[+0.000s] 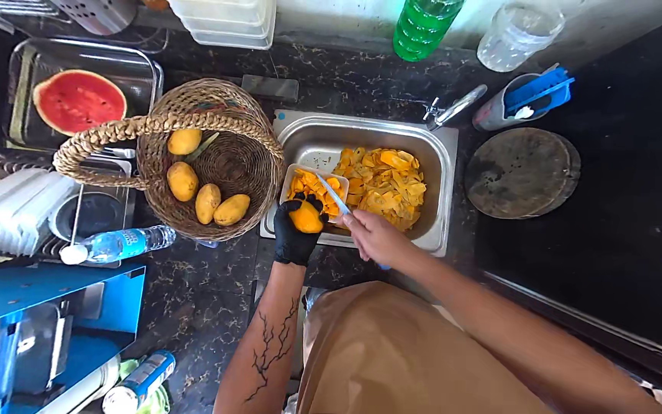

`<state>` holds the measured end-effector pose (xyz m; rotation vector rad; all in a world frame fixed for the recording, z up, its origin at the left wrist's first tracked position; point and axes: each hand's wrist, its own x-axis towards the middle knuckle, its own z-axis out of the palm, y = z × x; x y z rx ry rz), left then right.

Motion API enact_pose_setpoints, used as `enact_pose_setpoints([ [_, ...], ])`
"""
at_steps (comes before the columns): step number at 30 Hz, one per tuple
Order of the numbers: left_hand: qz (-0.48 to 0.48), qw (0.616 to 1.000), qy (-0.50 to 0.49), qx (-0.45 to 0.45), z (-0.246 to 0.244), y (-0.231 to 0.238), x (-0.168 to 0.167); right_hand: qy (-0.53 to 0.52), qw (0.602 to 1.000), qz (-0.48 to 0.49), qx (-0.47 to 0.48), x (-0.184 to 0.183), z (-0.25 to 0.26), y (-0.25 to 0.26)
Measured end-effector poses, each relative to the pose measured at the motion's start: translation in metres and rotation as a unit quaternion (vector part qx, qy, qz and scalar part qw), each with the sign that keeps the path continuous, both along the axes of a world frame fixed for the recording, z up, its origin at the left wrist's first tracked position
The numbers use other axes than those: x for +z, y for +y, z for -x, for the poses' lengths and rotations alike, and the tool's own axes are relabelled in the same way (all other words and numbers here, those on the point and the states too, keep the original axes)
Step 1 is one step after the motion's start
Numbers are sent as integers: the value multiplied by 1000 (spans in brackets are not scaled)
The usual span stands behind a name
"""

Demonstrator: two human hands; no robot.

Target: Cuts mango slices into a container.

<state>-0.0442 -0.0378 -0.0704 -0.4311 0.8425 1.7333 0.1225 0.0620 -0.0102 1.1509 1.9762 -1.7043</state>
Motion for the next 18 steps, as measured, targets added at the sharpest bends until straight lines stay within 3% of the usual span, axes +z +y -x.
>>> enact_pose_setpoints([
  [2,-55,998,-24,7,-4,4,6,-3,997,-64,35,23,1,-17],
  [5,-60,998,12,-11,-12,15,20,-49,989,-123,63,32,2,-24],
  [9,-66,992,92,-56,-25,22,40,-71,984,-132,101,31,7,-26],
  [14,-78,993,79,-43,-13,24,44,-43,984,-149,93,48,0,-24],
  [18,-91,989,96,-64,-19,27,46,-36,985,-146,83,37,4,-31],
])
